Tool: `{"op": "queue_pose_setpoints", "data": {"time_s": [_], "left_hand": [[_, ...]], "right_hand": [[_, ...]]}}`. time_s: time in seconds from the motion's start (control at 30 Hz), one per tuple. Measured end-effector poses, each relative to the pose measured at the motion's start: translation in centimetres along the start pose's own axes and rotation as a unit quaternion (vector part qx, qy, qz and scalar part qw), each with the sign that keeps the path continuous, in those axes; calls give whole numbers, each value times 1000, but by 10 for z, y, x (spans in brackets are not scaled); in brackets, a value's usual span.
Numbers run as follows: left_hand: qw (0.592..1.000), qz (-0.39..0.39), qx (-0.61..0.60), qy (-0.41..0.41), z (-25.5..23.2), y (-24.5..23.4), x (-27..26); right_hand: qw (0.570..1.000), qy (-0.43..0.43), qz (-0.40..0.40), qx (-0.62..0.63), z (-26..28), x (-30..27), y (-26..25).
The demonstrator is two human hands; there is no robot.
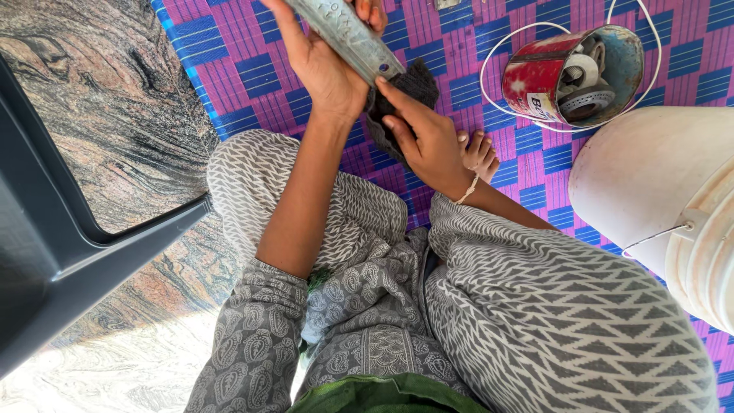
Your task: The person cleans various metal components using a black cloth while sitting on a patterned mat. They pick up individual metal pieces, wipe them down thoroughly with the cloth, and set them back down.
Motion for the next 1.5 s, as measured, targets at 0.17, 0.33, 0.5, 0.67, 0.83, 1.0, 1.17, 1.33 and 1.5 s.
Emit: {"op": "queue_pose_setpoints", "data": {"time_s": [0.17,0.33,0.5,0.67,0.83,1.0,1.17,1.33,1.5], "left_hand": [[999,-33,9,14,-8,-10,-5],[972,-187,-87,-112,20,-23,-18],[991,89,-87,-55,15,30,-13],[970,112,-122,-180,28,36,-31],[937,46,-100,-333,66,17,-50],[955,54,-85,-278,65,33,-45],[966,131,20,-222,64,43,-46],[955,49,-125,-265,80,27,-51],[962,31,-136,-235,69,25,-45]], "right_hand": [[986,-20,-166,29,-11,-16,-41],[953,-60,-288,67,7,-12,-82],[959,-161,-139,-188,61,24,-38],[926,-221,-123,-280,58,26,-49],[852,-325,-118,-394,55,25,-65],[954,-156,-107,-232,28,17,-53],[934,-237,-120,-240,32,1,-47],[938,-182,-184,-232,8,33,-98],[953,-206,-112,-194,30,18,-55]]}}
Point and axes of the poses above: each hand's wrist, its own x-axis towards the middle knuckle, its own y-axis out of the palm, z = x × y, the point moved 10 cm from there along x, towards the middle knuckle, and after that the axes turned 1 degree about x, right-handed, at the moved point
